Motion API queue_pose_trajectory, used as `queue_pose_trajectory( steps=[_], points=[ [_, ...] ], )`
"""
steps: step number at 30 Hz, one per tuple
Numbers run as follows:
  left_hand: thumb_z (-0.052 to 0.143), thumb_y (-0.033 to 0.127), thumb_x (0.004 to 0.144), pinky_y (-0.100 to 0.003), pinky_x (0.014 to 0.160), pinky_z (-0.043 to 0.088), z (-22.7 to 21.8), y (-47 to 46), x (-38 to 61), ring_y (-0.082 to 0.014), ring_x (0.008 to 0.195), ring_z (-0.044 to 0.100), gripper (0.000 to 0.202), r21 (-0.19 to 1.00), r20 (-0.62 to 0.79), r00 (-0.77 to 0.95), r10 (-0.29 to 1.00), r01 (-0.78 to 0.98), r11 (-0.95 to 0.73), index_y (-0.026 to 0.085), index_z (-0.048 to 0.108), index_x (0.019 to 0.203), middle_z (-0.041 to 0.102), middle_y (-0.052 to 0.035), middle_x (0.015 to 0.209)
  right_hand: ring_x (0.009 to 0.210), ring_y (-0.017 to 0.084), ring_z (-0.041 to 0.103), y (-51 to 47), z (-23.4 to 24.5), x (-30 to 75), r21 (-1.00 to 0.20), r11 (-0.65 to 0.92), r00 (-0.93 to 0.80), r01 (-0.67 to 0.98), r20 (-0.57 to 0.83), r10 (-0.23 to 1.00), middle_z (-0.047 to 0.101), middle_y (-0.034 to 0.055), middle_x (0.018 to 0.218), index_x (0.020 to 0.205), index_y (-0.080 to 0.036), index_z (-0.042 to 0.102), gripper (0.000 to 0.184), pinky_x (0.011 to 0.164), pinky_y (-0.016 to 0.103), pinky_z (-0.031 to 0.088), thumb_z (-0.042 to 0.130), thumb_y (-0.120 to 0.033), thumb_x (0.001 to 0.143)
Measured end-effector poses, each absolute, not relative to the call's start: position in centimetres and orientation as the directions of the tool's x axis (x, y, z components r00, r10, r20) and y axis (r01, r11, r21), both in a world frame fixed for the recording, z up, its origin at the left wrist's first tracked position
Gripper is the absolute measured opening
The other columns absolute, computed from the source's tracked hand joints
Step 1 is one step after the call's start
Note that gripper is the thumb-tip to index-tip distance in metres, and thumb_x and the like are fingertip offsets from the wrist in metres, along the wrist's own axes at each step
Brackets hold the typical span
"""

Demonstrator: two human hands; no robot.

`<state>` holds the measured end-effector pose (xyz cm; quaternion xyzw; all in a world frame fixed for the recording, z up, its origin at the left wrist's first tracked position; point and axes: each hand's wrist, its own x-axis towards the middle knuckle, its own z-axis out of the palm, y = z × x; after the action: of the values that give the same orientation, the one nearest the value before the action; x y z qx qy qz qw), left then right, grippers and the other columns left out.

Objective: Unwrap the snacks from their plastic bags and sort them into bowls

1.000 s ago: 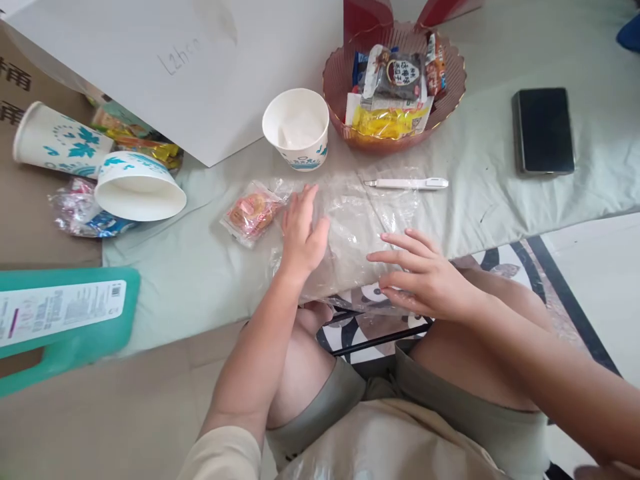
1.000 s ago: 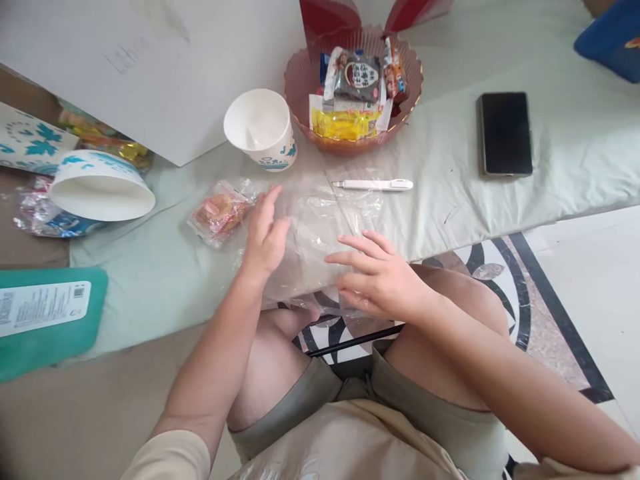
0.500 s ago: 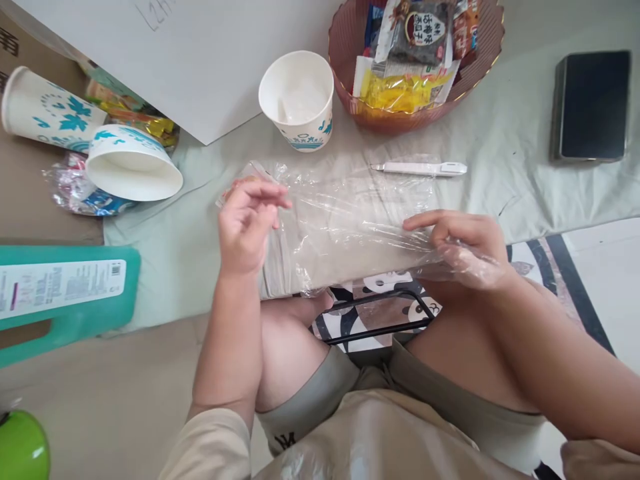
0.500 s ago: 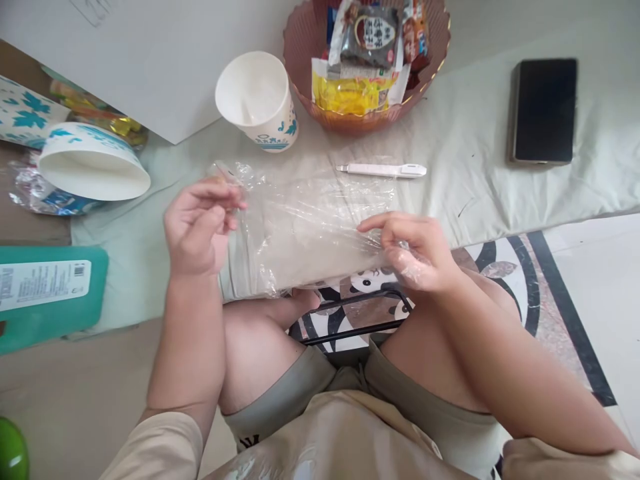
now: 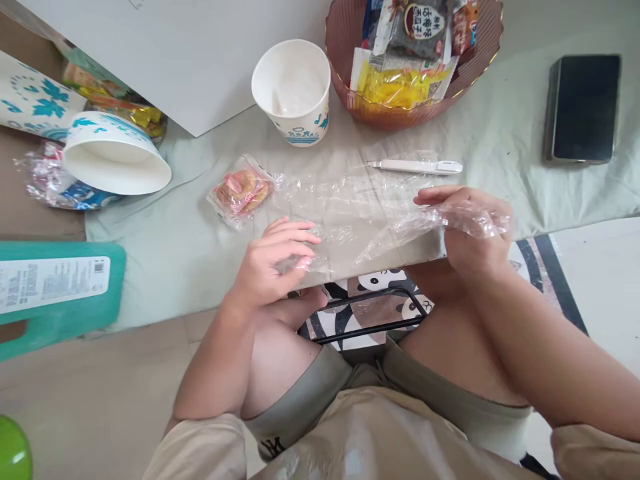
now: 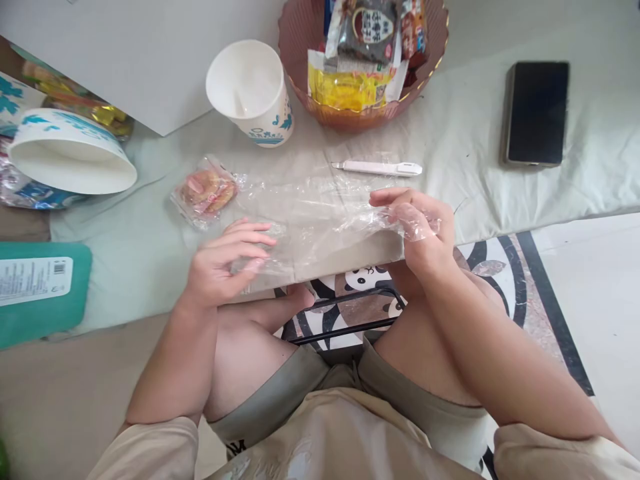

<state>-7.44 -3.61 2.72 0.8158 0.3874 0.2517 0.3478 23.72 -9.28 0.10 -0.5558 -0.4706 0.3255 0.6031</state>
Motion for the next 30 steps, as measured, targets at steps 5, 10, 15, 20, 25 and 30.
queue_pose_trajectory(
  steps=[5,10,15,20,25,30],
  points=[
    [0.066,0.059,0.089,-0.033,0.056,0.063,2.6,-3.0,-7.5,-0.0214,0.068,0.077,0.040,0.978,0.043,0.159,0.986,0.193,-0.074,0.024,0.062,0.069,0.076,-0.0046,0.072,0.086,0.024,0.076,-9.3,-0.1,23.4,-0.980,0.168,0.374,0.103,0.195,0.907,0.076,0.0020,0.080,0.069,-0.028,0.071,0.029,0.070,0.039,0.060,0.070,-0.044,0.092],
    [0.073,0.058,0.085,-0.022,0.029,0.030,2.4,-2.8,-7.6,-0.0152,0.046,0.067,0.039,0.976,-0.142,0.075,0.987,0.179,0.127,0.022,0.062,0.073,0.076,-0.0051,0.068,0.041,0.011,0.049,-9.6,0.3,23.0,-0.977,0.052,0.370,0.208,0.127,0.920,0.068,-0.0009,0.066,0.079,-0.026,0.071,0.034,0.042,0.030,0.040,0.061,-0.050,0.101],
    [0.067,0.048,0.092,-0.024,0.035,0.041,2.0,-2.6,-8.5,-0.0106,0.037,0.057,0.033,0.951,-0.181,0.219,0.959,0.286,0.114,0.020,0.071,0.076,0.081,-0.0078,0.079,0.038,0.011,0.042,-10.0,1.2,23.1,-0.926,-0.116,0.382,0.359,0.032,0.924,0.058,-0.0048,0.051,0.079,-0.025,0.069,0.018,0.042,0.029,0.036,0.066,-0.033,0.094],
    [0.081,0.038,0.079,-0.035,0.080,0.066,2.8,-2.0,-8.8,-0.0252,0.096,0.081,0.016,0.926,-0.032,0.513,0.858,0.338,-0.167,0.024,0.081,0.087,0.085,-0.0093,0.107,0.048,0.014,0.055,-10.1,1.5,23.3,-0.903,-0.178,0.459,0.391,0.024,0.888,0.059,-0.0038,0.053,0.075,-0.025,0.067,0.020,0.050,0.031,0.043,0.061,-0.028,0.094],
    [0.073,0.043,0.086,-0.035,0.080,0.067,2.6,-1.9,-7.9,-0.0226,0.086,0.082,0.031,0.969,-0.045,0.397,0.917,0.239,-0.056,0.021,0.066,0.065,0.084,-0.0070,0.089,0.044,0.012,0.054,-9.9,1.5,23.3,-0.932,-0.181,0.504,0.315,0.003,0.864,0.065,-0.0018,0.064,0.080,-0.025,0.061,0.024,0.045,0.029,0.039,0.059,-0.039,0.100],
    [0.074,0.053,0.081,-0.018,0.027,0.027,2.6,-2.0,-6.6,-0.0096,0.030,0.053,0.037,0.954,-0.286,0.218,0.933,0.160,0.255,0.021,0.057,0.071,0.074,-0.0009,0.060,0.041,0.012,0.045,-10.0,2.1,23.0,-0.886,-0.250,0.492,0.390,-0.029,0.870,0.058,-0.0045,0.055,0.083,-0.024,0.064,0.017,0.047,0.030,0.037,0.057,-0.033,0.096]
  ],
)
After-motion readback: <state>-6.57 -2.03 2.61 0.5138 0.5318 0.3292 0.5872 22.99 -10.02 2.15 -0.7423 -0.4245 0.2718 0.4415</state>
